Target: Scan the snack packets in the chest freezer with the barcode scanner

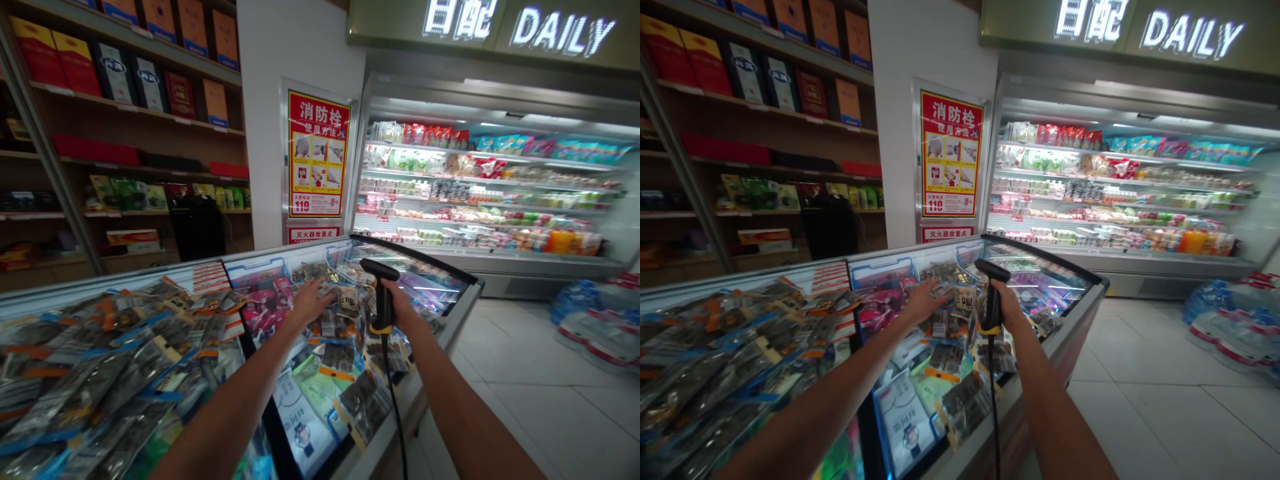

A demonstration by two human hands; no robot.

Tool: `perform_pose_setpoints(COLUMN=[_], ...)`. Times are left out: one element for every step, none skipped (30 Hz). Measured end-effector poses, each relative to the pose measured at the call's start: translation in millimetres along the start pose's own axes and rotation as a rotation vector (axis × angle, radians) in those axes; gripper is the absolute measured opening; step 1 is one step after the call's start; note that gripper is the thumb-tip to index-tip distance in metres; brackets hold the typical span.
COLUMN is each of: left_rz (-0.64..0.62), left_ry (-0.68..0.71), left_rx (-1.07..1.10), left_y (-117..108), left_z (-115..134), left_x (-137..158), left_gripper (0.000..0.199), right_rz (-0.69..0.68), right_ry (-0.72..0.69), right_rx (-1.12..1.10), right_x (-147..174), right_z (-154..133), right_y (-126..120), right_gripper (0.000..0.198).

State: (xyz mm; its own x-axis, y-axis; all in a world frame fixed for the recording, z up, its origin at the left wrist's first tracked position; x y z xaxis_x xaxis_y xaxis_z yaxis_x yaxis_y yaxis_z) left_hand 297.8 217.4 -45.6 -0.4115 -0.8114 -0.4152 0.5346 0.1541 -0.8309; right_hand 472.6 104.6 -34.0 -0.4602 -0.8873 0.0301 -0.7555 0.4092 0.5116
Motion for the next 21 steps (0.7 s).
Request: perform_pose_setpoints(left_rz=[0.019,0.019,-0.003,-0.046,-0.106,-0.184,-0.243,-0.278,-0.287,-0.290,-0.297,-0.315,-0.340,-0.365,-0.384,-0.396,-0.408,-0.423,-0.445,-0.461,-0.457], left_ry=[-0.026,-0.050,-0.071,-0.079,-0.068,-0.038,0.011,0.065,0.102,0.123,0.126,0.116,0.099,0.078,0.061,0.047,0.026,0.002,-0.026,-0.063,-0.103], left_rx=[-0.040,-0.085,-0.131,-0.168,-0.198,-0.221,-0.241,-0.259,-0.282,-0.301,-0.314,-0.318,-0.313,-0.302,-0.287,-0.267,-0.238,-0.191,-0.124,-0.035,0.074], left_y=[-8,-14,-19,-21,-21,-18,-15,-13,-11,-10,-9,-7,-6,-5,-5,-6,-7,-8,-9,-11,-14], left_z=[1,4,9,16,25,36,47,58,67,73,76,77,75,71,67,61,54,46,37,27,16], left_x=[10,22,36,50,65,80,95,108,118,125,129,130,130,128,125,121,118,115,112,110,107], left_gripper=[0.042,0.038,0.036,0.036,0.039,0.044,0.050,0.057,0.063,0.067,0.070,0.070,0.068,0.065,0.061,0.056,0.050,0.042,0.034,0.026,0.019], right_rz=[0.009,0.014,0.018,0.014,0.004,-0.008,-0.019,-0.025,-0.026,-0.025,-0.022,-0.020,-0.019,-0.022,-0.031,-0.046,-0.067,-0.093,-0.116,-0.127,-0.127], right_ry=[-0.031,-0.057,-0.075,-0.086,-0.090,-0.090,-0.086,-0.080,-0.070,-0.060,-0.050,-0.045,-0.043,-0.042,-0.034,-0.018,0.007,0.037,0.069,0.094,0.107], right_rx=[0.019,0.034,0.044,0.046,0.043,0.037,0.034,0.033,0.033,0.032,0.024,0.009,-0.010,-0.029,-0.043,-0.050,-0.050,-0.045,-0.040,-0.039,-0.042], right_x=[7,13,19,25,30,34,38,42,45,48,51,55,59,64,69,76,82,89,95,102,108], right_z=[-5,-10,-13,-15,-17,-18,-18,-18,-17,-16,-15,-15,-14,-14,-14,-13,-11,-9,-6,-3,1], right_y=[4,9,12,16,19,22,25,26,27,28,28,29,29,29,30,31,33,35,38,41,45], right_gripper=[0.018,0.017,0.016,0.016,0.017,0.017,0.018,0.018,0.019,0.019,0.019,0.020,0.020,0.020,0.020,0.020,0.020,0.021,0.022,0.023,0.023])
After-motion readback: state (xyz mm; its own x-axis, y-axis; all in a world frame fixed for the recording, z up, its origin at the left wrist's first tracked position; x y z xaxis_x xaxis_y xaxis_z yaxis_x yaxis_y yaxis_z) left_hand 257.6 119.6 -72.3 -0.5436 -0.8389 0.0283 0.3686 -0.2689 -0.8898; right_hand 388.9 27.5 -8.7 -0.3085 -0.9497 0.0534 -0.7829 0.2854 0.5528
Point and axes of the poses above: each hand's wrist, its own x-axis away from the middle knuckle, its own y-axis out of the palm, z = x × y, the point moved 6 cm from there along -x, towards the middle knuckle, and after that the axes turned 10 degrees about -x, right-handed, at the moved point
